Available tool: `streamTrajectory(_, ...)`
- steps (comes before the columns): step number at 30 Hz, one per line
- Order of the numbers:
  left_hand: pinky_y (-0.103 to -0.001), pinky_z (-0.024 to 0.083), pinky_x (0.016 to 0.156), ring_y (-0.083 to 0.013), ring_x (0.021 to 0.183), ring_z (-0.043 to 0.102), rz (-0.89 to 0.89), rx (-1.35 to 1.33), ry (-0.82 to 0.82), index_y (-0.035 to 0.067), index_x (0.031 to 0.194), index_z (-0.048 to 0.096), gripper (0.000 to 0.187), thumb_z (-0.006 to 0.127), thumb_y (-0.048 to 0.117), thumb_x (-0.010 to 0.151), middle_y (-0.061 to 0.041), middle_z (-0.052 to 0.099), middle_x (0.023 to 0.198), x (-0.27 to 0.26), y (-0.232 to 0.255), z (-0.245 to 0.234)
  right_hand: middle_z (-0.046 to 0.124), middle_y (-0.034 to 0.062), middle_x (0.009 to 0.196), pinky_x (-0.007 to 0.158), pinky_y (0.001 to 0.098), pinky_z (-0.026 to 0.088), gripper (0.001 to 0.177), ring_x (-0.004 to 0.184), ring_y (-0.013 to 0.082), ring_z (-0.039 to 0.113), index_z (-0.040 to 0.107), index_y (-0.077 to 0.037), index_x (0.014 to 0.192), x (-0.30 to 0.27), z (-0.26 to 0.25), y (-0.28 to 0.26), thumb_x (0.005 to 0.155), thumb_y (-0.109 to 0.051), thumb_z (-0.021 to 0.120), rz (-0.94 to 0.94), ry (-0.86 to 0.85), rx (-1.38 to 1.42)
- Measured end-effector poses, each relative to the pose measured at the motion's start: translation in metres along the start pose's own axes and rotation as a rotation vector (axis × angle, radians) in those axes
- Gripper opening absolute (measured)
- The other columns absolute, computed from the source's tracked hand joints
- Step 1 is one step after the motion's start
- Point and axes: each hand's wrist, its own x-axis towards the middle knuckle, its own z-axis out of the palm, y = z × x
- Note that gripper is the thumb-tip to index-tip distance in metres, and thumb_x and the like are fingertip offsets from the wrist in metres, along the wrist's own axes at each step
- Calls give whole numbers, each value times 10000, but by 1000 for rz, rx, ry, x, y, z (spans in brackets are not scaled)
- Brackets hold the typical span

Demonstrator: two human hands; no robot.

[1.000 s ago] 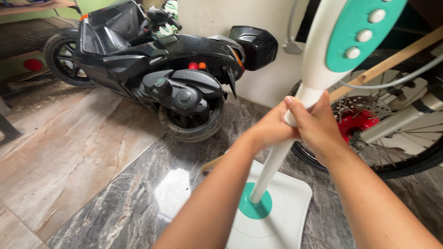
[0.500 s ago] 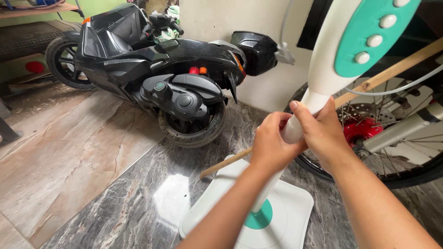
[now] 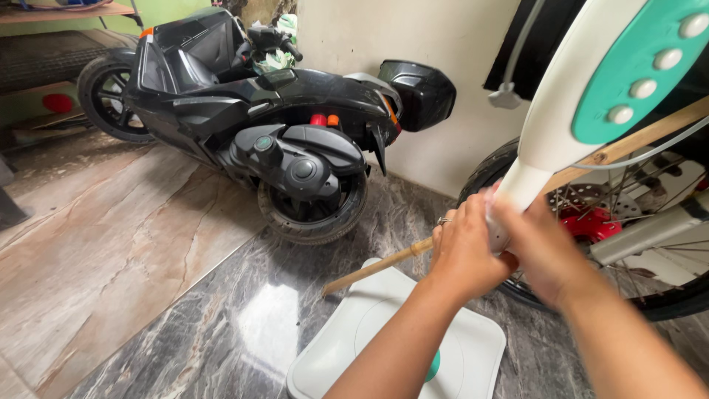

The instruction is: The person disassembles a standing electric fan by removing the front grille, fan blade, and rear grille. They then wipe the fan blade with a wet cloth and place the components on the floor.

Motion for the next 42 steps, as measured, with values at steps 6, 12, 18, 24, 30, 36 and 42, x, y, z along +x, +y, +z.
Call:
streamTrajectory(6, -548, 370, 1038, -405, 1275, 430, -50, 63, -181, 115, 1456, 372, 1000, 865, 248, 597, -235, 478, 1378, 5, -8, -22, 672, 29, 1142, 834, 384, 550, 418, 1047, 168, 666, 540, -144, 1248, -10, 6, 5, 890, -341, 627, 169, -21, 16)
streamTrajectory(12, -461, 409, 1169, -368, 1417, 464, 265, -182, 74, 10, 1576, 465, 751, 747, 111, 887, -280, 505, 1501, 55, -7, -49, 638, 74, 1103, 838, 320, 523, 419, 1009, 148, 613, 542, -60, 1279, -10, 11, 32, 930, -220, 709, -163, 89, -41)
streamTrajectory(18, -361, 541, 899, -214, 1033, 672, -5, -655, -413, -45, 1258, 636, 519, 784, 223, 840, -157, 740, 1120, 84, 39, -31, 613, 26, 1108, 853, 312, 518, 502, 1006, 129, 622, 431, -38, 1314, -13, 47, 43, 894, -169, 672, -412, 352, -42)
streamTrajectory(24, -335, 510, 956, -179, 1108, 660, 126, -571, -329, -11, 1336, 576, 504, 733, 182, 897, -144, 724, 1201, 71, 52, -41, 649, 80, 1030, 838, 369, 457, 345, 968, 213, 582, 617, -59, 1218, -33, 2, 29, 904, -174, 705, 37, 158, -117)
streamTrajectory(30, -458, 584, 806, -274, 951, 700, -257, -564, -344, 2, 1318, 475, 527, 692, 229, 894, -148, 689, 1087, 58, 63, -43, 699, 122, 1085, 854, 419, 546, 555, 1019, 267, 694, 581, -16, 1174, -38, 31, 7, 771, -312, 823, -73, 444, -624)
streamTrajectory(36, -359, 527, 926, -202, 1067, 682, -16, -540, -247, -9, 1304, 491, 486, 699, 233, 937, -114, 726, 1105, 57, 58, -40, 666, 106, 1213, 903, 446, 518, 527, 1116, 273, 637, 606, -111, 1281, -26, 7, -5, 819, -298, 778, -34, 136, -712)
streamTrajectory(42, -382, 566, 829, -214, 972, 670, -198, -566, -272, 13, 1271, 486, 483, 689, 251, 904, -137, 696, 1070, 60, 59, -33, 722, 98, 1152, 917, 376, 527, 439, 1071, 206, 681, 602, -26, 1229, -22, -11, 27, 828, -166, 711, -103, 50, -155)
